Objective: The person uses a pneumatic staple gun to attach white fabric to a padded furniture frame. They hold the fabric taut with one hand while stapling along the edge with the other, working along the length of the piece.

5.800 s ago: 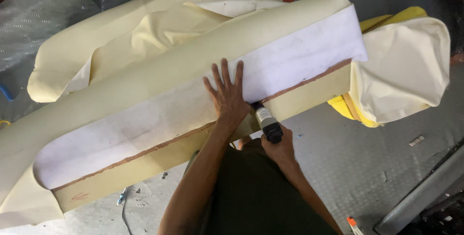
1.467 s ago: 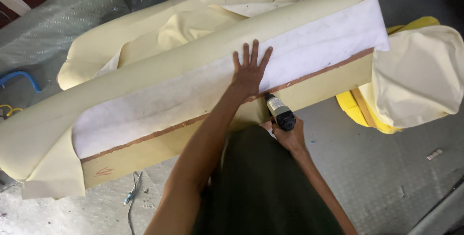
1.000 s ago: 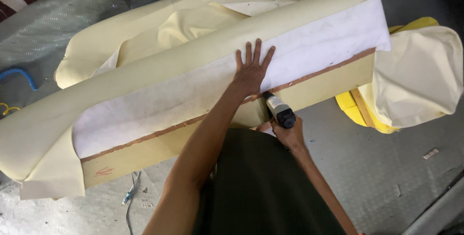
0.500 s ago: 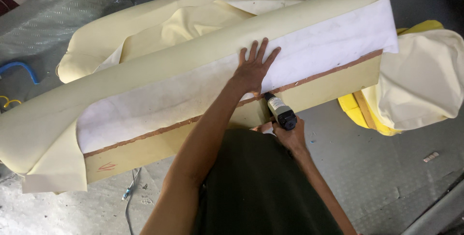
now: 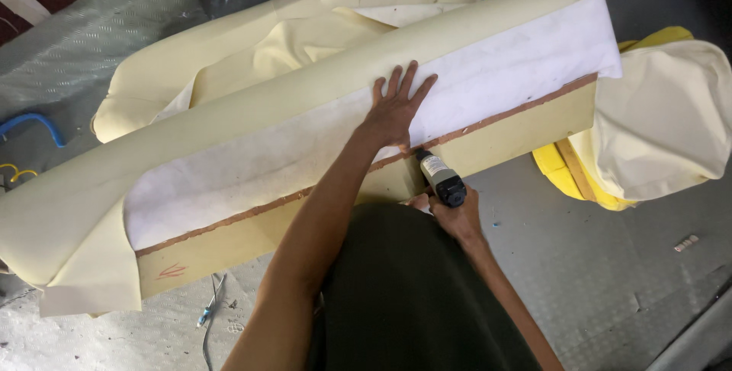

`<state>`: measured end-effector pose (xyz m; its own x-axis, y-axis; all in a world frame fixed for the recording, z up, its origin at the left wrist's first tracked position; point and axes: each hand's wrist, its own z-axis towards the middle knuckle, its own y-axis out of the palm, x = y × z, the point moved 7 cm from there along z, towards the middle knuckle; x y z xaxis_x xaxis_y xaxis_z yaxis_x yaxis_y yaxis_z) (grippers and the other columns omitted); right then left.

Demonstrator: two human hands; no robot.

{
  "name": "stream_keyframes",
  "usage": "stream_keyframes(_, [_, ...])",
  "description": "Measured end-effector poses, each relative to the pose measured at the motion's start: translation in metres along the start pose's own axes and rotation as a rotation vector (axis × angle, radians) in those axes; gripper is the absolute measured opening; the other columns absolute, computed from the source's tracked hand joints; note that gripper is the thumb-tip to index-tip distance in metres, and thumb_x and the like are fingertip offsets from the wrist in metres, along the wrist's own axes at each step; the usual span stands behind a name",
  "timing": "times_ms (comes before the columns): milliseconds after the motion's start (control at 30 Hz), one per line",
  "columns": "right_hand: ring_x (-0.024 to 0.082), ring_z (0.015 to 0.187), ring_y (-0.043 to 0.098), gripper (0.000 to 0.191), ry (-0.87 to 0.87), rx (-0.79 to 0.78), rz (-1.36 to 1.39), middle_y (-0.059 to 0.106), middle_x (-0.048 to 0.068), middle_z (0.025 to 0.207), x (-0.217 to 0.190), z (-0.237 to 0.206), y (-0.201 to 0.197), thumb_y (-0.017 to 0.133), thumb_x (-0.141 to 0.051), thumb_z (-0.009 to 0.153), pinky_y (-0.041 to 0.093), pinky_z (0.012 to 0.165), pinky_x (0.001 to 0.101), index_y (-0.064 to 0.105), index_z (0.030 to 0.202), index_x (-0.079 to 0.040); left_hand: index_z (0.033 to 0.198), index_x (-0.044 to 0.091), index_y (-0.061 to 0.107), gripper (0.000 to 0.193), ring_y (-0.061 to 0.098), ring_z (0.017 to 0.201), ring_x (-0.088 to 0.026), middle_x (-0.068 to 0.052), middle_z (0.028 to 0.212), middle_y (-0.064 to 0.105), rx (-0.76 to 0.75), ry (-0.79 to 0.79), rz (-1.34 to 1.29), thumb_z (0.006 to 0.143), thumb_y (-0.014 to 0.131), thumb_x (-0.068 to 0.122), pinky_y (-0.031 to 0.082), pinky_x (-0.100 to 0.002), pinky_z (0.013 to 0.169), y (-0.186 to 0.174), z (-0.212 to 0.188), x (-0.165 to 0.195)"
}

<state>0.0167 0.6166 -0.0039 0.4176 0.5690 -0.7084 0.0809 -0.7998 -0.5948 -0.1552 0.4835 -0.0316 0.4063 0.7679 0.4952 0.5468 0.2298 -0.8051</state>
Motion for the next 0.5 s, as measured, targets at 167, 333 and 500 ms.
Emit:
stream_keyframes(167, [0.024, 0.077, 0.077, 0.021, 0.063, -0.019, -0.014, 0.078, 0.014, 0.084, 0.005, 0.0, 0.005, 0.068, -0.008, 0.075, 0.06, 0.075, 0.0372, 0.079, 0.093, -0.006, 0.163, 0.027, 0.01, 0.155, 0.005, 0.157, -0.042, -0.019, 0.17, -0.002, 0.011, -0.005, -0.024, 0.039, 0.103, 0.022, 0.014, -0.066, 0.12, -0.001, -0.002, 0.001])
stream_keyframes(333, [0.023, 0.079, 0.077, 0.021, 0.031, -0.011, -0.004, 0.079, 0.012, 0.085, 0.002, 0.006, 0.004, 0.069, -0.007, 0.074, 0.06, 0.077, 0.037, 0.079, 0.092, -0.006, 0.162, 0.027, 0.011, 0.153, 0.005, 0.157, -0.043, -0.02, 0.17, -0.001, 0.031, 0.0, -0.021, 0.04, 0.103, 0.022, 0.014, -0.067, 0.119, -0.001, -0.001, 0.0])
stream_keyframes(500, [0.025, 0.08, 0.078, 0.021, 0.128, -0.022, -0.006, 0.079, 0.014, 0.085, 0.006, 0.008, 0.004, 0.067, -0.006, 0.075, 0.06, 0.077, 0.0379, 0.079, 0.093, -0.005, 0.162, 0.027, 0.011, 0.153, 0.006, 0.156, -0.043, -0.019, 0.17, -0.001, 0.042, -0.001, -0.018, 0.04, 0.103, 0.02, 0.014, -0.067, 0.119, -0.003, -0.001, 0.0])
